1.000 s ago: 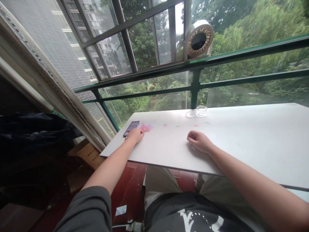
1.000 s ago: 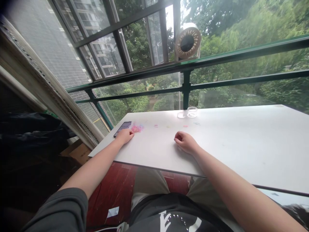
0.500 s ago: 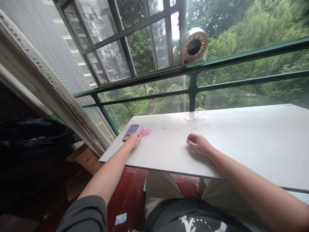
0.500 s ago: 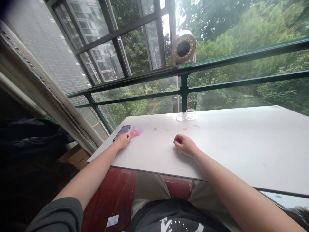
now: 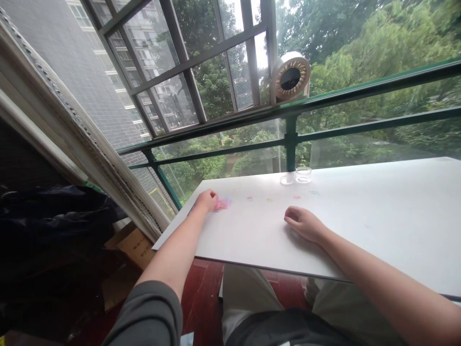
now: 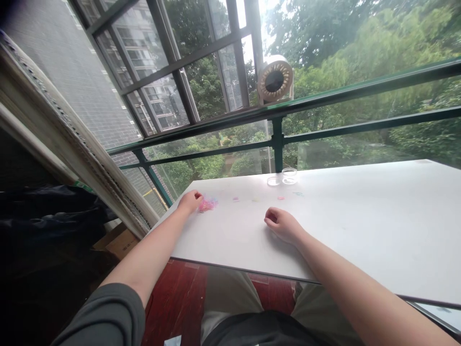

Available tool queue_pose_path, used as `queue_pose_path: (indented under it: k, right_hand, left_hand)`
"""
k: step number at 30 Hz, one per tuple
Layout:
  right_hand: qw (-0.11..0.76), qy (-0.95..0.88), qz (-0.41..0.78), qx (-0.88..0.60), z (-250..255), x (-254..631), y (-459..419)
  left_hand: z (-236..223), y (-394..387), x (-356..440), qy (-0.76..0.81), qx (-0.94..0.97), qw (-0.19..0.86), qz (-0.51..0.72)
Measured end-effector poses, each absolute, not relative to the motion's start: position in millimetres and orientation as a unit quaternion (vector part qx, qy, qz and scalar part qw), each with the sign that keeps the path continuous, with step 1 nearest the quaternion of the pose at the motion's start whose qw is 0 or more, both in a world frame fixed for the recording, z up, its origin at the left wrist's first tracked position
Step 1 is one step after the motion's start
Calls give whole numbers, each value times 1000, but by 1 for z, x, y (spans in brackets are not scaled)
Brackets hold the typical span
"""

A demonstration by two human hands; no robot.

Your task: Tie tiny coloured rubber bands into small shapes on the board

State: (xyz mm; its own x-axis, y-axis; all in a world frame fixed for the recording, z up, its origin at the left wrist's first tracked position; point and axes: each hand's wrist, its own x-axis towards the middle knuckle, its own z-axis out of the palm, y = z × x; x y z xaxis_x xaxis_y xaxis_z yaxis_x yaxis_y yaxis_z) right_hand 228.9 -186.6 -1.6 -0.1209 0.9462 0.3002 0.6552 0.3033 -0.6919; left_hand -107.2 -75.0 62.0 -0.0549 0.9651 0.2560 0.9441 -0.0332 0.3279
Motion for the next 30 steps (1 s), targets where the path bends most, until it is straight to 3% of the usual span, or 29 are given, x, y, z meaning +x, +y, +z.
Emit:
queue_pose_path:
  k: [16,30]
  right_hand:
    - [371,-717,205,-553,-3,229,-185]
    - [365,-717,209,-556,0,227,-187]
  left_hand:
    - [43,-56,-75,696,705,33,134]
    - [52,-56,-97,709,680,34,181]
